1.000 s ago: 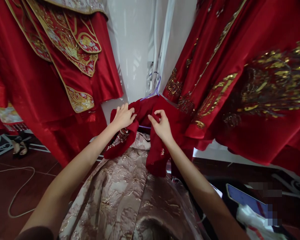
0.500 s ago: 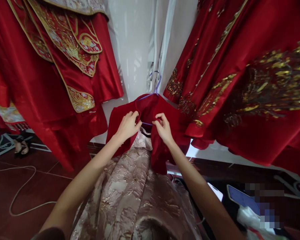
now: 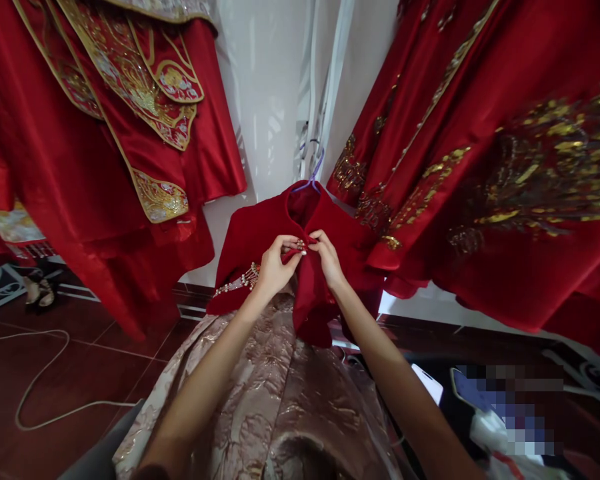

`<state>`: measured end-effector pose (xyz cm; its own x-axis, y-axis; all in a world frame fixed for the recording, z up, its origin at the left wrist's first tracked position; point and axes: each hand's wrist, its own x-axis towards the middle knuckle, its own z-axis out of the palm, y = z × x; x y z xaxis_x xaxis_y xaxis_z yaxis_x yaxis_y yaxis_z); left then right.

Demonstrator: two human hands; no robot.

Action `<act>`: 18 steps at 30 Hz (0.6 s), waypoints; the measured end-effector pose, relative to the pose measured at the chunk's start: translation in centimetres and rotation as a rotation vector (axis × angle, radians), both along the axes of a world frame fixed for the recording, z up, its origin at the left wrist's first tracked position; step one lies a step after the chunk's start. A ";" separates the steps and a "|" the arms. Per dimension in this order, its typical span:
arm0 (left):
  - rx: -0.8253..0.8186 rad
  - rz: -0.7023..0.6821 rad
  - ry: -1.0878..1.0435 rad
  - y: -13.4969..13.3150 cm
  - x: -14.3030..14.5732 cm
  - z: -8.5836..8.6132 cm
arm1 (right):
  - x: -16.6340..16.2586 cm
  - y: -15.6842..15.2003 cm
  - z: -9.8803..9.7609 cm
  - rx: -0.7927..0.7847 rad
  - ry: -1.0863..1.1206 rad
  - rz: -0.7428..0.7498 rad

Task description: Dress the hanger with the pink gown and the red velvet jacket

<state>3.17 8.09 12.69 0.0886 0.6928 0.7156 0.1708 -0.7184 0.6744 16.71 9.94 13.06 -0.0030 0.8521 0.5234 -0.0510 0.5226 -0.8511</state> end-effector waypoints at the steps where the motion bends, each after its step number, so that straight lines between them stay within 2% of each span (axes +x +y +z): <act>1: -0.017 0.028 -0.054 -0.1 0.1 -0.1 | 0.0 0.0 -0.2 -0.016 0.028 0.043; 4: -0.073 0.096 -0.156 0.0 0.2 -0.1 | 0.0 0.0 -0.7 -0.073 0.092 0.139; 7: -0.094 0.100 -0.143 0.1 -0.1 0.0 | 0.2 -0.3 -0.9 -0.079 0.087 0.124; 18: 0.011 0.098 0.321 -1.0 -1.9 1.4 | 0.1 -1.3 -0.8 0.044 0.050 0.083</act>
